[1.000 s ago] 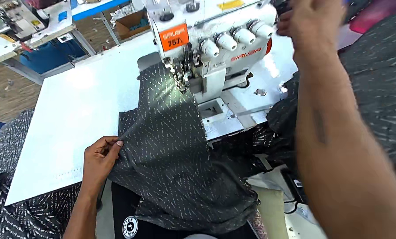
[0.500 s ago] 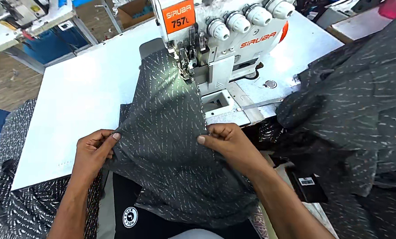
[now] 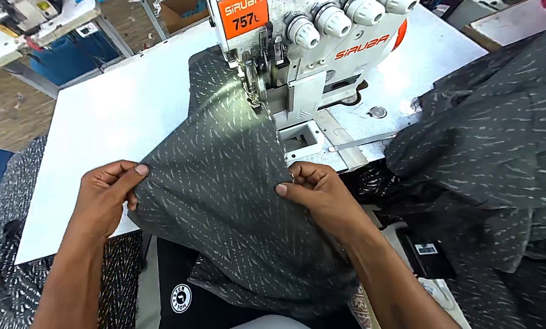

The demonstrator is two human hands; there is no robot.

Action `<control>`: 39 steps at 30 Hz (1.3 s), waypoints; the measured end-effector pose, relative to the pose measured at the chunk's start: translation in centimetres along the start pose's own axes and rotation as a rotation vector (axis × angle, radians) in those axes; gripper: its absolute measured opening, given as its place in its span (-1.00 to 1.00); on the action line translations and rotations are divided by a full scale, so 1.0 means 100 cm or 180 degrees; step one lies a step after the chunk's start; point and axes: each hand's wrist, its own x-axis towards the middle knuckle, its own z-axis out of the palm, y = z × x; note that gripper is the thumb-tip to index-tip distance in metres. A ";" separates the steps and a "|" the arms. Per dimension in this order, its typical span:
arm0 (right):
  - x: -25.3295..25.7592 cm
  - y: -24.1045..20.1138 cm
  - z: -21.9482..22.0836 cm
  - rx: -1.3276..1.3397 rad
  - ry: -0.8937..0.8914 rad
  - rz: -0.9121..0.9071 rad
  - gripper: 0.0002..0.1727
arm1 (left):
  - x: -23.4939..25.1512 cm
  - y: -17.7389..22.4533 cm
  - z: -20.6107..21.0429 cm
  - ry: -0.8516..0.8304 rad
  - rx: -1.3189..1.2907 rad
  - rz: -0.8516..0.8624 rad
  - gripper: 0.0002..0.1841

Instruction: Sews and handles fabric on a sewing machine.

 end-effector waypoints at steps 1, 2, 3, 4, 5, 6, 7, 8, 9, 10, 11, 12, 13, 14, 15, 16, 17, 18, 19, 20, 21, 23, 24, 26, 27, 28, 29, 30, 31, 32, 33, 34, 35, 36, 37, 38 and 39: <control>0.003 -0.003 0.001 0.0028 0.0006 -0.0046 -0.93 | 0.009 0.005 -0.003 0.0003 0.0022 0.0016 -0.84; 0.006 -0.007 0.001 0.0055 0.0007 -0.0084 -0.93 | 0.017 0.011 -0.006 -0.0012 0.0039 0.0017 -0.83; 0.011 -0.009 0.001 0.0081 0.0021 -0.0101 -0.92 | 0.024 0.016 -0.010 -0.0031 0.0042 -0.0002 -0.83; 0.016 -0.009 0.001 0.0085 0.0038 -0.0097 -0.91 | 0.030 0.021 -0.012 -0.0041 0.0040 -0.0032 -0.82; 0.019 -0.010 0.001 0.0090 0.0067 -0.0079 -0.90 | 0.037 0.025 -0.014 -0.0033 0.0046 -0.0056 -0.82; 0.021 -0.011 0.001 0.0118 0.0093 -0.0077 -0.91 | 0.045 0.027 -0.017 -0.0026 0.0057 -0.0073 -0.81; 0.023 -0.013 0.001 0.0138 0.0118 -0.0093 -0.91 | 0.052 0.030 -0.020 -0.0028 0.0096 -0.0089 -0.81; 0.024 -0.014 0.001 0.0132 0.0129 -0.0125 -0.90 | 0.059 0.032 -0.024 -0.0040 0.0138 -0.0110 -0.80; 0.026 -0.016 0.002 0.0105 0.0128 -0.0143 -0.89 | 0.065 0.034 -0.027 -0.0047 0.0185 -0.0114 -0.80; 0.027 -0.017 0.003 0.0069 0.0109 -0.0142 -0.88 | 0.070 0.036 -0.030 -0.0033 0.0242 -0.0098 -0.81; 0.026 -0.019 0.004 0.0024 0.0066 -0.0135 -0.87 | 0.075 0.037 -0.034 0.0011 0.0321 -0.0089 -0.83; 0.023 -0.020 0.006 -0.0026 0.0010 -0.0128 -0.88 | 0.079 0.040 -0.037 0.0067 0.0415 -0.0085 -0.84; 0.017 -0.021 0.008 -0.0078 -0.0064 -0.0122 -0.89 | 0.082 0.043 -0.040 0.0109 0.0464 -0.0060 -0.85; 0.010 -0.018 0.008 -0.0142 -0.0156 -0.0112 -0.89 | 0.083 0.046 -0.043 0.0137 0.0488 -0.0019 -0.85; 0.003 -0.014 0.006 -0.0224 -0.0266 -0.0083 -0.88 | 0.085 0.049 -0.046 0.0145 0.0546 0.0019 -0.85; -0.001 -0.008 0.001 -0.0295 -0.0454 -0.0034 -0.89 | 0.090 0.051 -0.047 0.0151 0.0666 0.0065 -0.86; -0.001 -0.002 -0.006 -0.0388 -0.0691 0.0066 -0.89 | 0.099 0.051 -0.050 0.0146 0.0838 0.0121 -0.88; -0.001 0.005 -0.013 -0.0533 -0.0920 0.0211 -0.88 | 0.108 0.049 -0.051 0.0136 0.1020 0.0180 -0.92; -0.003 0.011 -0.019 -0.0726 -0.1128 0.0363 -0.87 | 0.113 0.048 -0.050 0.0128 0.1231 0.0239 -0.92; -0.011 0.016 -0.023 -0.0928 -0.1302 0.0502 -0.88 | 0.114 0.047 -0.047 0.0126 0.1446 0.0309 -0.83; -0.022 0.022 -0.027 -0.1079 -0.1460 0.0617 -0.89 | 0.110 0.046 -0.042 0.0115 0.1667 0.0416 -0.71; -0.050 0.030 -0.037 -0.1243 -0.1615 0.0742 -0.93 | 0.085 0.036 -0.029 0.0130 0.2174 0.0578 -0.47; -0.062 0.033 -0.042 -0.1231 -0.1617 0.0794 -0.93 | 0.065 0.029 -0.019 0.0139 0.2316 0.0621 -0.43; -0.084 0.039 -0.049 -0.0884 -0.1540 0.0903 -0.92 | 0.022 0.008 0.005 -0.0089 0.2431 0.0643 -0.47; -0.092 0.041 -0.053 -0.0637 -0.1519 0.0957 -0.90 | 0.010 -0.003 0.016 -0.0305 0.2484 0.0628 -0.44; -0.101 0.043 -0.056 -0.0509 -0.1506 0.0999 -0.88 | 0.003 -0.014 0.022 -0.0531 0.2591 0.0602 -0.40; -0.109 0.044 -0.058 -0.0502 -0.1454 0.1017 -0.90 | 0.003 -0.026 0.023 -0.0680 0.2690 0.0608 -0.36; -0.116 0.044 -0.061 -0.0532 -0.1399 0.1020 -0.90 | 0.008 -0.038 0.019 -0.0702 0.2787 0.0632 -0.34; -0.122 0.044 -0.063 -0.0586 -0.1339 0.1026 -0.91 | 0.014 -0.047 0.013 -0.0644 0.2875 0.0624 -0.33; -0.127 0.044 -0.065 -0.0687 -0.1256 0.1037 -0.91 | 0.020 -0.053 0.008 -0.0545 0.2957 0.0573 -0.31; -0.133 0.045 -0.066 -0.0803 -0.1166 0.1051 -0.92 | 0.021 -0.054 0.009 -0.0443 0.3055 0.0522 -0.32; -0.139 0.046 -0.067 -0.0885 -0.1093 0.1046 -0.93 | 0.016 -0.049 0.013 -0.0361 0.3165 0.0533 -0.34; -0.146 0.047 -0.067 -0.0922 -0.1010 0.1024 -0.94 | 0.005 -0.040 0.023 -0.0292 0.3210 0.0636 -0.38; -0.153 0.048 -0.067 -0.0881 -0.0945 0.0987 -0.92 | -0.011 -0.030 0.038 -0.0262 0.3148 0.0831 -0.41; -0.159 0.049 -0.068 -0.0784 -0.0915 0.0943 -0.89 | -0.033 -0.023 0.057 -0.0299 0.2953 0.1099 -0.45; -0.163 0.051 -0.069 -0.0697 -0.0883 0.0907 -0.84 | -0.058 -0.018 0.079 -0.0382 0.2699 0.1364 -0.50; -0.168 0.052 -0.069 -0.0654 -0.0831 0.0912 -0.81 | -0.086 -0.014 0.103 -0.0560 0.2442 0.1550 -0.55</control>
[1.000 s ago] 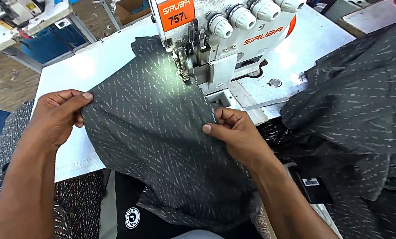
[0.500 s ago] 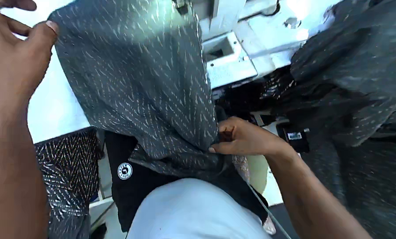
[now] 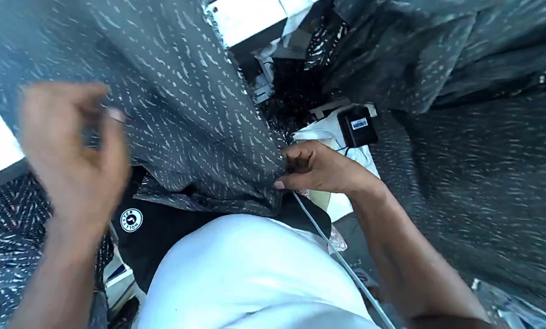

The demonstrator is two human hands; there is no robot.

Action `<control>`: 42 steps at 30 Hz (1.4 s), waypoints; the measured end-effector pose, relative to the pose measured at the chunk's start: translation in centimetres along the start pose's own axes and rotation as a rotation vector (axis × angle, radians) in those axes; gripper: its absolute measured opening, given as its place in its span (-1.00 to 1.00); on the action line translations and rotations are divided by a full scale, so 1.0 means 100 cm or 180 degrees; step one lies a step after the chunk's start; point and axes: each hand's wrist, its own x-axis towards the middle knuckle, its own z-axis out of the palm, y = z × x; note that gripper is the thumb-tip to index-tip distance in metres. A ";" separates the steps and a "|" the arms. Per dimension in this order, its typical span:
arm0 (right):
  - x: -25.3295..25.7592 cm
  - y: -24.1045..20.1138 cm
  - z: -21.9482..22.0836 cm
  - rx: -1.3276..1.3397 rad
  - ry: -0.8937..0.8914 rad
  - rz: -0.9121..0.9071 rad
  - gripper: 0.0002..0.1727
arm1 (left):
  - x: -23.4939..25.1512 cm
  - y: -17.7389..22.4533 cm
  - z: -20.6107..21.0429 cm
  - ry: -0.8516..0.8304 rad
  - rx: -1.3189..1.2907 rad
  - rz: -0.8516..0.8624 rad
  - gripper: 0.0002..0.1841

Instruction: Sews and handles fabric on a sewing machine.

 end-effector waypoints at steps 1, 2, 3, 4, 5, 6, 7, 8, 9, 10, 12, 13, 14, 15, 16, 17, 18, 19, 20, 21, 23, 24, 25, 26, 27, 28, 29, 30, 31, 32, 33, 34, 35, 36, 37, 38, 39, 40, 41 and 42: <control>-0.003 0.001 0.000 -0.0035 0.0034 0.0030 -0.79 | -0.014 0.031 0.014 -0.0140 -0.0273 0.0175 -0.59; -0.005 0.002 -0.001 -0.0122 0.0074 0.0044 -0.77 | -0.026 0.058 0.027 -0.0348 -0.0525 0.0302 -0.62; -0.008 0.002 -0.001 -0.0201 0.0099 0.0041 -0.76 | -0.034 0.080 0.039 -0.0524 -0.0774 0.0418 -0.65; -0.010 0.002 0.000 -0.0225 0.0116 0.0031 -0.75 | -0.039 0.098 0.048 -0.0696 -0.0963 0.0532 -0.67; -0.013 0.002 0.001 -0.0211 0.0118 0.0031 -0.72 | -0.042 0.113 0.056 -0.0854 -0.1076 0.0638 -0.67; -0.015 0.000 0.002 -0.0156 0.0118 0.0047 -0.68 | -0.041 0.125 0.062 -0.0984 -0.1130 0.0747 -0.66; -0.017 -0.002 0.004 -0.0064 0.0103 0.0071 -0.64 | -0.039 0.134 0.068 -0.1061 -0.1118 0.0860 -0.65; -0.020 -0.004 0.005 0.0033 0.0089 0.0070 -0.62 | -0.036 0.140 0.073 -0.1102 -0.1056 0.0966 -0.64; -0.022 -0.004 0.007 0.0125 0.0078 0.0045 -0.59 | -0.034 0.144 0.078 -0.1126 -0.0947 0.1064 -0.63; -0.025 -0.003 0.009 0.0206 0.0067 -0.0003 -0.56 | -0.033 0.147 0.083 -0.1115 -0.0818 0.1148 -0.62; -0.029 -0.002 0.010 0.0206 0.0074 -0.0059 -0.51 | -0.035 0.147 0.092 -0.1014 -0.0592 0.1231 -0.63; -0.031 -0.002 0.011 0.0196 0.0101 -0.0065 -0.47 | -0.037 0.146 0.096 -0.0957 -0.0538 0.1208 -0.67; -0.032 -0.002 0.011 0.0192 0.0131 -0.0063 -0.45 | -0.039 0.145 0.099 -0.0918 -0.0539 0.1155 -0.73; -0.033 -0.003 0.011 0.0186 0.0151 -0.0057 -0.44 | -0.042 0.144 0.100 -0.0893 -0.0607 0.1071 -0.79; -0.033 -0.003 0.011 0.0175 0.0178 -0.0060 -0.44 | -0.044 0.143 0.101 -0.0888 -0.0725 0.0979 -0.83; -0.033 -0.002 0.011 0.0133 0.0203 -0.0070 -0.45 | -0.047 0.142 0.101 -0.0901 -0.0852 0.0898 -0.84; -0.033 -0.002 0.011 0.0093 0.0214 -0.0082 -0.46 | -0.049 0.141 0.100 -0.0915 -0.0954 0.0828 -0.85; -0.032 -0.002 0.010 0.0052 0.0212 -0.0087 -0.48 | -0.052 0.140 0.099 -0.0916 -0.1066 0.0761 -0.85; -0.032 -0.002 0.009 0.0021 0.0225 -0.0074 -0.48 | -0.053 0.139 0.098 -0.0907 -0.1172 0.0698 -0.86; -0.032 -0.003 0.009 0.0010 0.0233 -0.0058 -0.49 | -0.055 0.138 0.097 -0.0910 -0.1260 0.0640 -0.86; -0.031 -0.003 0.008 0.0017 0.0231 -0.0063 -0.50 | -0.057 0.137 0.096 -0.0919 -0.1418 0.0543 -0.87; -0.031 -0.003 0.009 0.0024 0.0226 -0.0066 -0.50 | -0.058 0.136 0.096 -0.0904 -0.1506 0.0499 -0.87; -0.031 -0.003 0.009 0.0020 0.0218 -0.0073 -0.50 | -0.058 0.136 0.097 -0.0881 -0.1599 0.0446 -0.87; -0.031 -0.003 0.009 0.0009 0.0209 -0.0084 -0.49 | -0.059 0.137 0.097 -0.0874 -0.1692 0.0392 -0.88; -0.031 -0.003 0.009 -0.0001 0.0212 -0.0096 -0.50 | -0.059 0.137 0.096 -0.0869 -0.1782 0.0335 -0.88; -0.031 -0.003 0.009 -0.0013 0.0222 -0.0108 -0.51 | -0.060 0.137 0.096 -0.0861 -0.1857 0.0286 -0.89; -0.031 -0.002 0.011 -0.0019 0.0249 -0.0123 -0.53 | -0.060 0.137 0.096 -0.0855 -0.1905 0.0253 -0.89; -0.031 -0.002 0.012 -0.0028 0.0272 -0.0155 -0.56 | -0.061 0.137 0.097 -0.0851 -0.1937 0.0233 -0.89; -0.031 -0.002 0.013 -0.0021 0.0278 -0.0191 -0.58 | -0.061 0.138 0.097 -0.0845 -0.1955 0.0227 -0.88; -0.032 -0.002 0.014 -0.0021 0.0278 -0.0229 -0.60 | -0.062 0.138 0.097 -0.0845 -0.1963 0.0230 -0.88; -0.032 -0.002 0.014 -0.0039 0.0277 -0.0265 -0.62 | -0.062 0.138 0.097 -0.0838 -0.1962 0.0252 -0.88; -0.032 -0.003 0.015 -0.0070 0.0276 -0.0277 -0.62 | -0.062 0.139 0.097 -0.0829 -0.1947 0.0294 -0.87; -0.033 -0.004 0.015 -0.0098 0.0283 -0.0287 -0.62 | -0.062 0.139 0.097 -0.0826 -0.1916 0.0341 -0.87; -0.034 -0.004 0.015 -0.0122 0.0287 -0.0295 -0.62 | -0.062 0.140 0.096 -0.0827 -0.1886 0.0379 -0.86; -0.035 -0.004 0.014 -0.0136 0.0293 -0.0305 -0.60 | -0.062 0.140 0.096 -0.0828 -0.1858 0.0408 -0.85; -0.035 -0.004 0.014 -0.0150 0.0304 -0.0310 -0.59 | -0.063 0.141 0.095 -0.0839 -0.1834 0.0419 -0.84; -0.036 -0.005 0.014 -0.0160 0.0314 -0.0296 -0.57 | -0.063 0.141 0.095 -0.0841 -0.1831 0.0422 -0.84; -0.037 -0.005 0.014 -0.0164 0.0318 -0.0277 -0.56 | -0.063 0.142 0.095 -0.0841 -0.1841 0.0419 -0.84; -0.037 -0.006 0.014 -0.0170 0.0319 -0.0255 -0.55 | -0.063 0.142 0.095 -0.0846 -0.1863 0.0420 -0.84; -0.037 -0.006 0.014 -0.0173 0.0319 -0.0235 -0.55 | -0.063 0.142 0.095 -0.0846 -0.1893 0.0419 -0.84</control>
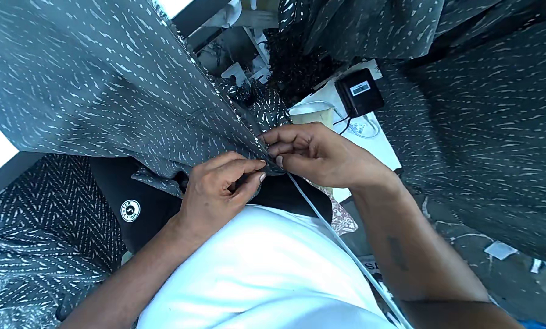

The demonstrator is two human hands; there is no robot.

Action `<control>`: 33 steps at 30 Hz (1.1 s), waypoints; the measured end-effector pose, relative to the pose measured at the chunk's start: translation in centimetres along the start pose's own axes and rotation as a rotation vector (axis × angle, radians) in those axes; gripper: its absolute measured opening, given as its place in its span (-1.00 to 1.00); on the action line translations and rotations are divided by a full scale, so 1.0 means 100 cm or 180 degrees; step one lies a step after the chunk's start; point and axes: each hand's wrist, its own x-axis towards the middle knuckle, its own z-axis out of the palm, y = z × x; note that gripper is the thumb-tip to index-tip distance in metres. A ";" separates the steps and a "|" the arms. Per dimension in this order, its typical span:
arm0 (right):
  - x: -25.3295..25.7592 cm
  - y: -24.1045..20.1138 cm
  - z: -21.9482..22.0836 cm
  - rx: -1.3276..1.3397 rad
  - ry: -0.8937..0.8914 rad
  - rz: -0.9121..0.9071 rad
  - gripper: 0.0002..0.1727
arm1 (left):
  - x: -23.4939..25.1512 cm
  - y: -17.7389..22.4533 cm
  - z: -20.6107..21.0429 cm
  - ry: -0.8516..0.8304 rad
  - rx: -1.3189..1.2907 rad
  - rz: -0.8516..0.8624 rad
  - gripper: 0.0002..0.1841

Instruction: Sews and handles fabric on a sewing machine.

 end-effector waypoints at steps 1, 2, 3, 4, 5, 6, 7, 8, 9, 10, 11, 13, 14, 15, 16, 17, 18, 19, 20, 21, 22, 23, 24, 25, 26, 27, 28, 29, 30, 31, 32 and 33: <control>0.000 -0.001 0.000 0.0001 -0.0003 0.0023 -0.54 | 0.000 -0.001 0.000 0.0007 -0.0024 0.0003 -0.83; 0.000 -0.001 0.000 -0.0005 -0.0006 0.0034 -0.54 | 0.000 -0.002 0.001 0.0013 -0.0057 0.0010 -0.83; 0.000 -0.001 0.001 -0.0010 -0.0017 0.0042 -0.53 | -0.001 -0.002 0.001 0.0019 -0.0082 0.0021 -0.82; -0.001 -0.001 0.001 -0.0015 -0.0023 0.0048 -0.53 | -0.001 -0.003 0.001 0.0013 -0.0102 0.0025 -0.82; -0.001 -0.001 0.001 -0.0029 -0.0028 0.0040 -0.52 | -0.001 -0.003 0.001 0.0002 -0.0114 0.0030 -0.81; -0.001 -0.001 0.001 -0.0050 -0.0030 0.0022 -0.51 | -0.001 -0.003 0.001 -0.0009 -0.0118 0.0040 -0.81; -0.001 -0.002 0.001 -0.0050 -0.0037 0.0017 -0.52 | -0.001 -0.003 0.000 -0.0017 -0.0126 0.0049 -0.81; -0.001 -0.003 0.001 -0.0060 -0.0043 0.0021 -0.52 | -0.001 -0.002 0.000 -0.0031 -0.0138 0.0056 -0.81; -0.001 -0.004 0.001 -0.0084 -0.0048 0.0027 -0.52 | -0.001 -0.002 0.000 -0.0043 -0.0135 0.0064 -0.82; 0.000 -0.004 0.001 -0.0100 -0.0058 0.0046 -0.51 | -0.001 -0.002 0.000 -0.0050 -0.0134 0.0084 -0.82; 0.000 -0.005 0.001 -0.0107 -0.0076 0.0065 -0.51 | -0.001 -0.002 0.000 -0.0054 -0.0133 0.0100 -0.83; 0.002 -0.005 0.001 -0.0108 -0.0095 0.0054 -0.52 | -0.001 -0.002 -0.001 -0.0056 -0.0122 0.0105 -0.83; 0.002 -0.006 0.001 -0.0109 -0.0105 0.0047 -0.53 | -0.001 -0.002 -0.001 -0.0055 -0.0116 0.0095 -0.83; 0.003 -0.006 0.001 -0.0112 -0.0113 0.0034 -0.54 | -0.001 -0.003 -0.002 -0.0051 -0.0110 0.0091 -0.83; 0.003 -0.006 0.001 -0.0108 -0.0128 0.0009 -0.56 | -0.001 -0.003 -0.002 -0.0044 -0.0106 0.0094 -0.83; 0.004 -0.005 0.001 -0.0104 -0.0118 -0.0051 -0.59 | -0.001 -0.004 -0.001 -0.0042 -0.0110 0.0093 -0.84; 0.004 -0.004 0.003 -0.0109 -0.0084 -0.0136 -0.65 | -0.002 -0.004 -0.001 -0.0042 -0.0135 0.0081 -0.84; 0.004 -0.003 0.005 -0.0102 -0.0040 -0.0201 -0.70 | -0.002 -0.004 0.000 -0.0039 -0.0192 0.0034 -0.86; 0.006 -0.002 0.007 -0.0072 0.0016 -0.0204 -0.72 | -0.002 -0.004 0.001 -0.0062 -0.0311 -0.0100 -0.86; 0.010 0.000 0.009 -0.0060 0.0087 -0.0200 -0.74 | -0.001 -0.002 -0.001 -0.0151 -0.0539 -0.0374 -0.84; 0.013 0.003 0.012 -0.0055 0.0155 -0.0174 -0.78 | 0.000 0.001 -0.007 -0.0300 -0.0912 -0.0782 -0.78; 0.016 0.007 0.014 -0.0006 0.0204 -0.0111 -0.82 | 0.003 0.003 -0.017 -0.0458 -0.1361 -0.1211 -0.69; 0.019 0.010 0.017 0.0068 0.0246 -0.0034 -0.83 | 0.007 0.003 -0.032 -0.0503 -0.1654 -0.1493 -0.62; 0.022 0.012 0.019 0.0162 0.0248 0.0056 -0.82 | 0.008 0.000 -0.049 -0.0296 -0.1585 -0.1508 -0.60; 0.025 0.015 0.021 0.0249 0.0241 0.0113 -0.81 | 0.009 -0.006 -0.068 0.0142 -0.1153 -0.1302 -0.62; 0.029 0.018 0.023 0.0318 0.0233 0.0142 -0.80 | 0.011 -0.015 -0.092 0.0663 -0.0523 -0.1057 -0.64; 0.032 0.021 0.025 0.0323 0.0219 0.0135 -0.80 | 0.014 -0.026 -0.119 0.1137 0.0126 -0.0909 -0.62; 0.035 0.025 0.028 0.0281 0.0182 0.0097 -0.80 | 0.017 -0.038 -0.148 0.1496 0.0702 -0.0917 -0.57; 0.038 0.028 0.029 0.0231 0.0103 0.0052 -0.79 | 0.022 -0.051 -0.176 0.1748 0.1132 -0.1050 -0.49; 0.041 0.030 0.029 0.0228 -0.0037 0.0021 -0.79 | 0.027 -0.065 -0.200 0.1837 0.1409 -0.1283 -0.39; 0.043 0.030 0.028 0.0241 -0.0186 0.0015 -0.82 | 0.030 -0.080 -0.217 0.1827 0.1556 -0.1507 -0.29; 0.046 0.029 0.028 0.0250 -0.0319 0.0042 -0.85 | 0.034 -0.095 -0.229 0.1710 0.1592 -0.1695 -0.20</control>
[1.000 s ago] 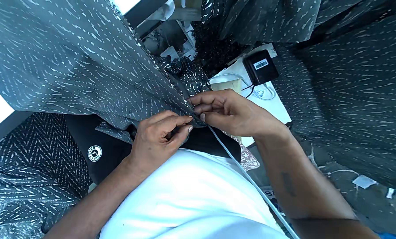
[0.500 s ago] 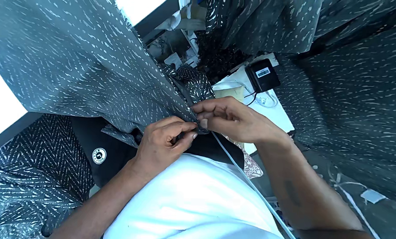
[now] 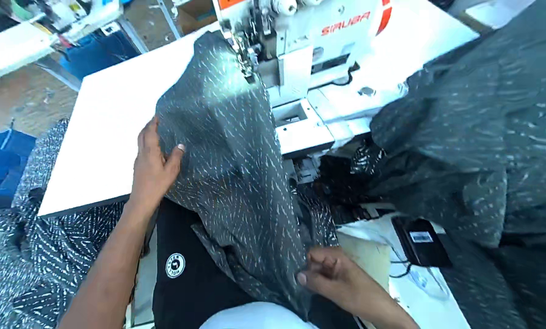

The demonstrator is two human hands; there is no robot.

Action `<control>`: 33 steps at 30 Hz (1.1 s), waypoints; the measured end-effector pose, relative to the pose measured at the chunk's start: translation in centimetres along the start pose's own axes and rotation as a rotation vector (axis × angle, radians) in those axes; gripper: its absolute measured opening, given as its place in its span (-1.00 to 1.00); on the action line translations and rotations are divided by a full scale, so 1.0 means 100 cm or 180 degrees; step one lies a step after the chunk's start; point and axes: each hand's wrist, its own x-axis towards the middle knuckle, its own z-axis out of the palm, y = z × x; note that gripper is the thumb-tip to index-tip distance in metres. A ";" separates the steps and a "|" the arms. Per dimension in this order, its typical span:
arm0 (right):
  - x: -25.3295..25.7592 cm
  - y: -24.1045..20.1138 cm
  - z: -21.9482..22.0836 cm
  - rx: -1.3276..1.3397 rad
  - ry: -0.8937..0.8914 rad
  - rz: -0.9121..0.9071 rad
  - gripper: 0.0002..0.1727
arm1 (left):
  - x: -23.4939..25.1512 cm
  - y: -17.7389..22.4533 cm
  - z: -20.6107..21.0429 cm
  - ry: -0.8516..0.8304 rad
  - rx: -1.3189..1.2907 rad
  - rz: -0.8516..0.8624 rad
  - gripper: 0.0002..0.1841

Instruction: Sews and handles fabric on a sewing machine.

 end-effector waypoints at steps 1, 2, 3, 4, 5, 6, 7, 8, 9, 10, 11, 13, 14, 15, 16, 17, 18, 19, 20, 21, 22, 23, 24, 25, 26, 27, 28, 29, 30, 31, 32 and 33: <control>0.003 0.000 -0.001 -0.0011 -0.0084 0.0046 -0.87 | 0.011 -0.009 0.003 -0.0188 0.0073 -0.0074 -0.15; 0.005 0.000 -0.002 -0.0064 -0.0115 0.0118 -0.88 | 0.019 -0.015 0.007 -0.0299 0.0157 -0.0059 -0.17; 0.007 0.000 -0.003 -0.0146 -0.0148 0.0177 -0.86 | 0.024 -0.017 0.010 -0.0324 0.0207 0.0010 -0.28; 0.007 -0.001 -0.005 -0.0175 -0.0241 0.0192 -0.83 | 0.027 -0.017 0.009 -0.0307 0.0148 0.0084 -0.46; 0.004 -0.004 -0.009 -0.0119 -0.0416 0.0138 -0.82 | 0.030 -0.016 0.005 -0.0269 0.0009 0.0113 -0.63; 0.001 -0.007 -0.013 -0.0030 -0.0613 0.0032 -0.82 | 0.033 -0.016 -0.005 -0.0198 -0.0151 0.0074 -0.72; 0.000 -0.009 -0.016 0.0032 -0.0774 -0.0073 -0.82 | 0.036 -0.016 -0.018 -0.0005 -0.0326 0.0048 -0.74; 0.001 -0.008 -0.019 0.0036 -0.0845 -0.0115 -0.81 | 0.042 -0.018 -0.030 0.0289 -0.0410 0.0117 -0.73; 0.005 -0.006 -0.020 -0.0051 -0.0825 -0.0094 -0.82 | 0.050 -0.019 -0.041 0.0538 -0.0382 0.0228 -0.70; 0.009 -0.002 -0.019 -0.0199 -0.0725 0.0009 -0.80 | 0.058 -0.017 -0.049 0.0618 -0.0269 0.0314 -0.67; 0.013 0.002 -0.018 -0.0361 -0.0624 0.0144 -0.76 | 0.063 -0.010 -0.054 0.0491 -0.0080 0.0348 -0.60; 0.020 0.003 -0.016 -0.0526 -0.0623 0.0277 -0.74 | 0.063 0.018 -0.050 0.0231 0.0194 0.0439 -0.44; 0.022 0.000 -0.016 -0.0549 -0.0674 0.0286 -0.73 | 0.058 0.034 -0.043 0.0260 0.0210 0.0628 -0.46; 0.022 -0.002 -0.016 -0.0558 -0.0716 0.0273 -0.73 | 0.052 0.051 -0.036 0.0308 0.0174 0.0887 -0.51; 0.021 -0.004 -0.015 -0.0589 -0.0728 0.0265 -0.74 | 0.046 0.068 -0.029 0.0287 0.0109 0.1143 -0.55; 0.020 -0.005 -0.016 -0.0636 -0.0728 0.0265 -0.74 | 0.043 0.082 -0.022 0.0198 0.0040 0.1317 -0.57; 0.020 -0.005 -0.017 -0.0690 -0.0717 0.0222 -0.74 | 0.042 0.093 -0.015 0.0055 -0.0003 0.1406 -0.55; 0.019 -0.005 -0.018 -0.0737 -0.0727 0.0162 -0.73 | 0.044 0.101 -0.007 -0.0128 0.0008 0.1401 -0.51; 0.018 -0.004 -0.019 -0.0768 -0.0745 0.0101 -0.71 | 0.047 0.105 0.000 -0.0266 0.0055 0.1343 -0.47; 0.018 -0.002 -0.020 -0.0776 -0.0783 0.0034 -0.69 | 0.051 0.107 0.007 -0.0327 0.0135 0.1272 -0.46; 0.017 -0.001 -0.020 -0.0758 -0.0812 -0.0025 -0.68 | 0.053 0.109 0.011 -0.0350 0.0233 0.1184 -0.44; 0.017 -0.002 -0.020 -0.0734 -0.0818 -0.0077 -0.67 | 0.055 0.110 0.014 -0.0355 0.0307 0.1109 -0.43; 0.016 -0.005 -0.019 -0.0708 -0.0805 -0.0124 -0.67 | 0.056 0.112 0.015 -0.0365 0.0352 0.1040 -0.41; 0.016 -0.008 -0.018 -0.0688 -0.0782 -0.0149 -0.68 | 0.056 0.113 0.016 -0.0378 0.0379 0.0985 -0.39; 0.017 -0.011 -0.018 -0.0651 -0.0754 -0.0168 -0.69 | 0.056 0.114 0.018 -0.0405 0.0399 0.0942 -0.37; 0.019 -0.014 -0.017 -0.0608 -0.0720 -0.0166 -0.69 | 0.058 0.114 0.019 -0.0448 0.0411 0.0909 -0.35; 0.022 -0.018 -0.018 -0.0563 -0.0688 -0.0152 -0.71 | 0.062 0.113 0.020 -0.0494 0.0416 0.0883 -0.33; 0.027 -0.021 -0.019 -0.0533 -0.0667 -0.0187 -0.74 | 0.069 0.111 0.022 -0.0531 0.0418 0.0865 -0.31; 0.033 -0.022 -0.021 -0.0502 -0.0657 -0.0295 -0.76 | 0.079 0.108 0.024 -0.0534 0.0427 0.0855 -0.29; 0.039 -0.025 -0.023 -0.0435 -0.0680 -0.0423 -0.77 | 0.089 0.107 0.026 -0.0551 0.0435 0.0841 -0.27; 0.045 -0.029 -0.026 -0.0355 -0.0711 -0.0556 -0.78 | 0.098 0.107 0.026 -0.0593 0.0453 0.0809 -0.25; 0.049 -0.034 -0.028 -0.0263 -0.0743 -0.0684 -0.78 | 0.108 0.107 0.027 -0.0627 0.0471 0.0776 -0.24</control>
